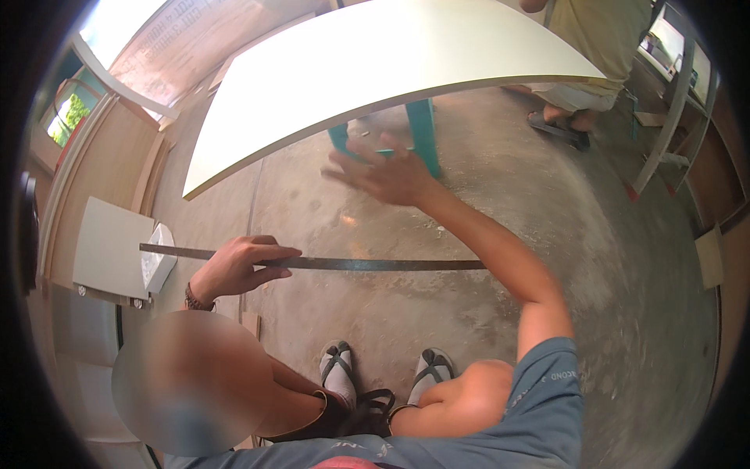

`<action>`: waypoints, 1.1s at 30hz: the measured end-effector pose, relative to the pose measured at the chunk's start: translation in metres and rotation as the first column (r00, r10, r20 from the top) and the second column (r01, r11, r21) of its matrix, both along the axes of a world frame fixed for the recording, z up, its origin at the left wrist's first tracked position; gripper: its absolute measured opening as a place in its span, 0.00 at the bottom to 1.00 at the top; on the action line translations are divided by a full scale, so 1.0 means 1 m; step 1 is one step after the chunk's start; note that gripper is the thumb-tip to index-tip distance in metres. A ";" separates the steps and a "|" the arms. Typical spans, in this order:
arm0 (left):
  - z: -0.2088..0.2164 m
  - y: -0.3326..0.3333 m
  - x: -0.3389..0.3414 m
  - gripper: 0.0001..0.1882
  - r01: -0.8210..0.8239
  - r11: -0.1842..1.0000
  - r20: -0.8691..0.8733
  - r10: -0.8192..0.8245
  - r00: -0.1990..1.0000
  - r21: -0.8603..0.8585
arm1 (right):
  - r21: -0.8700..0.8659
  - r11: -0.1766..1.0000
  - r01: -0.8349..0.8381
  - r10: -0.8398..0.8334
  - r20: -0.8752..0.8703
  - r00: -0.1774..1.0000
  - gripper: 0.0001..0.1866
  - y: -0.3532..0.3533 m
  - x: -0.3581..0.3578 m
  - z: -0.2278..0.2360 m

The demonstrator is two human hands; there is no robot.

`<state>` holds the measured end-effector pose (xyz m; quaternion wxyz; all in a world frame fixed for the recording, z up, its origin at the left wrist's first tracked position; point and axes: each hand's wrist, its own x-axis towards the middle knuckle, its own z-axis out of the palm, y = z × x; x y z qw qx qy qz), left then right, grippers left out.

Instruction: The person sands a curved wooden piece using a sanding block and a metal ruler, and applies a white edging strip to the side of a white board.

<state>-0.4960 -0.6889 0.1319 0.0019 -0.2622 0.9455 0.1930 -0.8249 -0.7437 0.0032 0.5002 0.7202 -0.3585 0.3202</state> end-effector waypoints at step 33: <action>-0.049 -0.010 0.016 0.09 -0.241 0.927 -0.431 0.099 0.897 -0.289 | 0.860 0.460 -0.221 -0.185 0.336 0.923 0.14 0.153 -0.013 0.112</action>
